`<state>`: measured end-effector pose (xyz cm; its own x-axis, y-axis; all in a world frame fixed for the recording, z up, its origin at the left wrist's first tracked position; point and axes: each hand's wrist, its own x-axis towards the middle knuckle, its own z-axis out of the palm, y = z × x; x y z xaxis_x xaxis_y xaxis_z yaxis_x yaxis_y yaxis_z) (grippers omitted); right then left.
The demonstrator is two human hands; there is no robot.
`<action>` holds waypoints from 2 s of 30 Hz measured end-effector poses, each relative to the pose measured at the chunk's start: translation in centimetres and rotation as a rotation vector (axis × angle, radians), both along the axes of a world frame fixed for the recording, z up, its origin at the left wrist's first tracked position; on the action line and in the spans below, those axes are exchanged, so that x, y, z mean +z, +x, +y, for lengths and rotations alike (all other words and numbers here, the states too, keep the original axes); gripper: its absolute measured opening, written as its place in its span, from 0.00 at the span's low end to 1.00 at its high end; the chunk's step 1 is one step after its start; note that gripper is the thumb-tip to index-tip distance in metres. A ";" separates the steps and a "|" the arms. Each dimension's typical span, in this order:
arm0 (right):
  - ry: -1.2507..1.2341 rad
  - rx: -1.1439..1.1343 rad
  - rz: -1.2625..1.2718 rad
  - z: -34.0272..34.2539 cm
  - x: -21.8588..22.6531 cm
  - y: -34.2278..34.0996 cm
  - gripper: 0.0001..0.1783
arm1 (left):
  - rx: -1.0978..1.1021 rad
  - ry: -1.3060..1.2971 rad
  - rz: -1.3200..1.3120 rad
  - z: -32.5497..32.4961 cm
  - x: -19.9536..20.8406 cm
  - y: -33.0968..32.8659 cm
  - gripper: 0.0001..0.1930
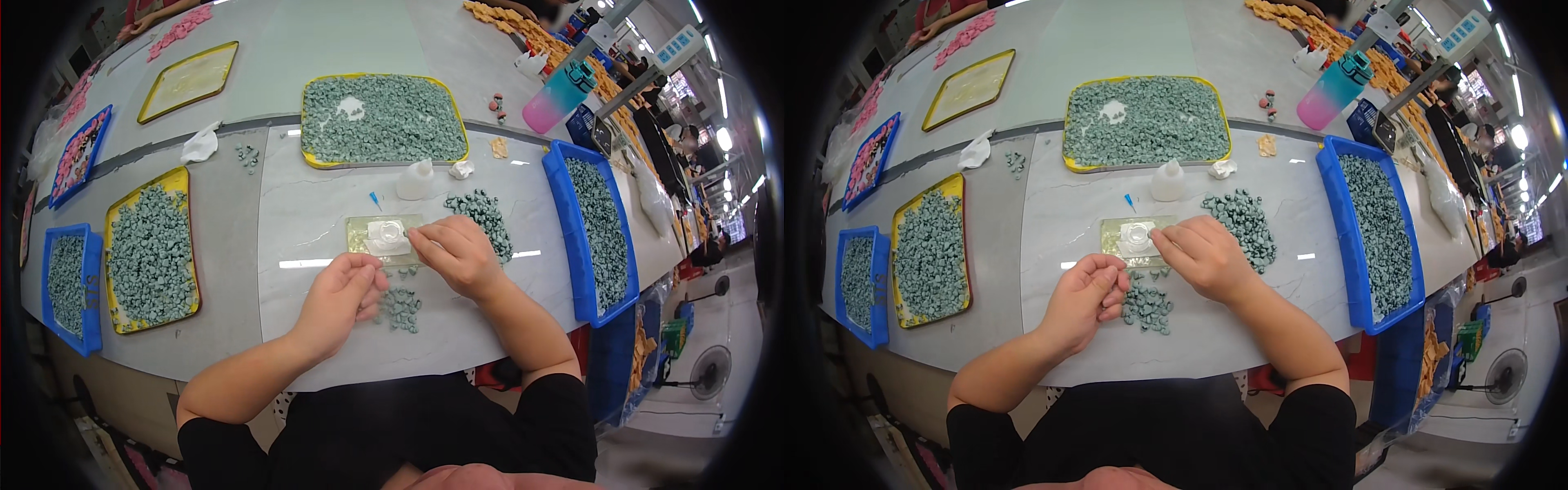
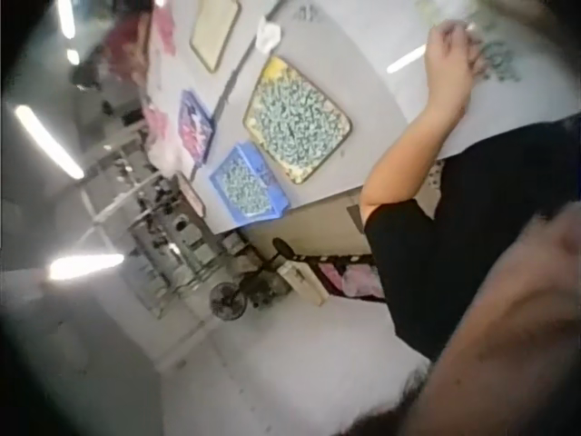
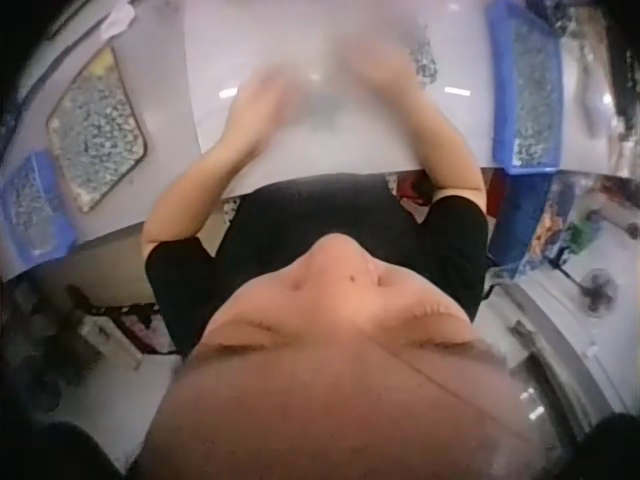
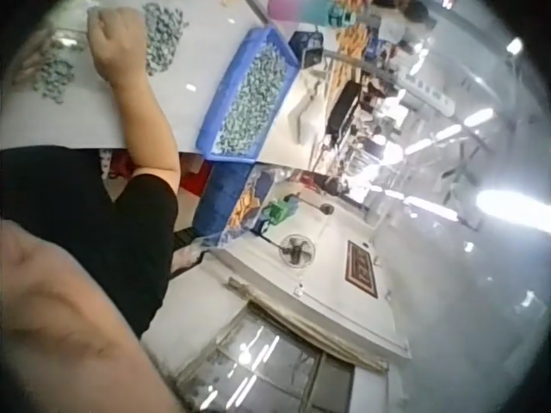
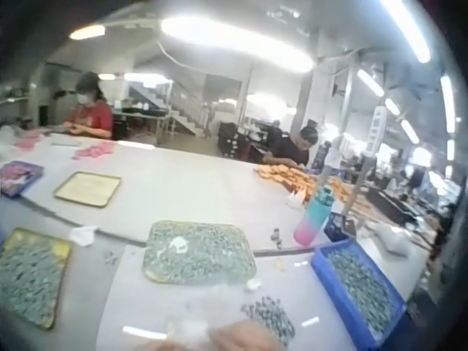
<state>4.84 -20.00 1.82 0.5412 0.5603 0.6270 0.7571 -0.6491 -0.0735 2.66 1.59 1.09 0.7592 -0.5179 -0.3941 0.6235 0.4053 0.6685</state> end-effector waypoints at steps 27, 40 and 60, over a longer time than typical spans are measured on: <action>0.543 -0.187 0.626 3.0 0.3 -0.3 0.05 | 0.127 0.103 -0.014 1.5 1.0 1.5 0.08; 1.345 -0.087 1.432 3.5 0.4 -0.8 0.05 | 0.031 -0.031 0.030 1.7 -0.2 1.5 0.07; 0.311 0.142 0.197 5.0 0.3 -1.0 0.16 | -0.133 -0.044 0.091 1.8 0.8 1.1 0.16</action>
